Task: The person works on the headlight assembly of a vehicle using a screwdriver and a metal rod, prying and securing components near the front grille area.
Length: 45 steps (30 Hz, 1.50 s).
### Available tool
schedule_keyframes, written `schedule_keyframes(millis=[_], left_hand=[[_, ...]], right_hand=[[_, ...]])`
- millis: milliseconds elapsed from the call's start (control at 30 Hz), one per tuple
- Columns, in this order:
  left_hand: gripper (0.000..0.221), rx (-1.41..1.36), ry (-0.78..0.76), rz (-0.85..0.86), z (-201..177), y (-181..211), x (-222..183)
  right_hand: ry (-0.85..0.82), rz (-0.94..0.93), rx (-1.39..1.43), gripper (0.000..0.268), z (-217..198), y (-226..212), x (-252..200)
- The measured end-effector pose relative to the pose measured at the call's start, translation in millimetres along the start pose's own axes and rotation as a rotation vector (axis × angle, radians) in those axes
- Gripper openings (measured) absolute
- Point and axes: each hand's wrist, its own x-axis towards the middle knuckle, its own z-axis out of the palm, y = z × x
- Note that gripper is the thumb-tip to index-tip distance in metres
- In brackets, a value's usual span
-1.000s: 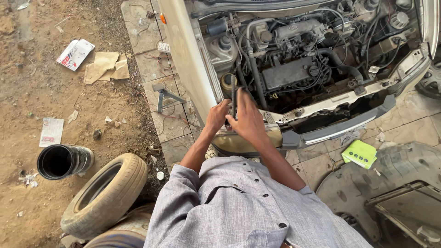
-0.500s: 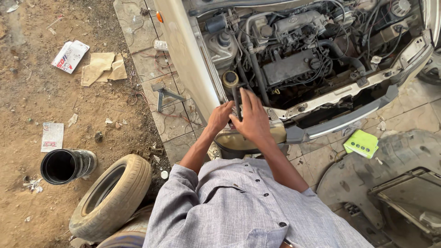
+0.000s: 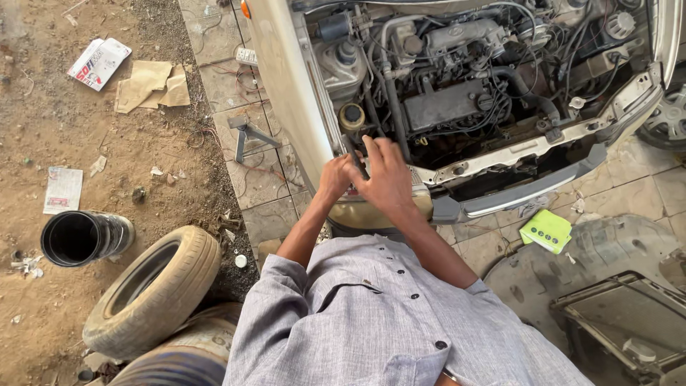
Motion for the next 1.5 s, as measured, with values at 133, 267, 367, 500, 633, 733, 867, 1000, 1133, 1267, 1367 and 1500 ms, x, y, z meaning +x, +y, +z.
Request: schedule_keyframes(millis=[133, 267, 367, 500, 633, 733, 867, 1000, 1133, 1267, 1367, 1500], left_hand=[[0.024, -0.022, 0.112, -0.017, -4, 10, 10], [0.021, -0.094, 0.245, -0.025, -14, 25, 13], [0.022, -0.215, 0.207, -0.023, -24, 29, 18], [0.024, -0.225, 0.118, 0.109, -48, 28, 13], [0.012, -0.124, 0.103, 0.045, -51, 31, 9], [0.026, -0.118, 0.191, 0.047, -46, 31, 10], [0.023, -0.094, 0.220, 0.031, -40, 28, 12], [0.016, 0.001, 0.196, -0.022, -37, 24, 13], [0.015, 0.083, 0.166, 0.015, -40, 17, 9], [0.021, 0.039, 0.182, -0.014, -42, 19, 8], [0.023, 0.010, 0.192, -0.034, -41, 24, 6], [0.025, -0.001, 0.208, -0.027, -30, 27, 2]], right_hand=[[-0.267, 0.127, -0.040, 0.063, 14, 10, -2], [-0.196, 0.064, -0.078, 0.042, 29, 25, 0], [-0.157, -0.086, -0.173, 0.041, 31, 34, 3], [-0.141, -0.314, -0.245, 0.016, 20, 39, 13], [0.006, -0.350, -0.170, 0.044, 9, 31, 12], [0.009, -0.161, -0.013, 0.063, 7, 28, 13], [-0.044, -0.056, 0.127, 0.075, 14, 30, 17], [-0.118, -0.096, 0.329, 0.076, 24, 41, 14], [-0.070, -0.341, 0.188, 0.056, 27, 49, 12], [-0.019, -0.164, 0.024, 0.019, 15, 32, 12], [-0.240, 0.132, -0.047, 0.038, 6, 16, 20], [-0.371, 0.188, -0.114, 0.043, 3, 15, 24]])
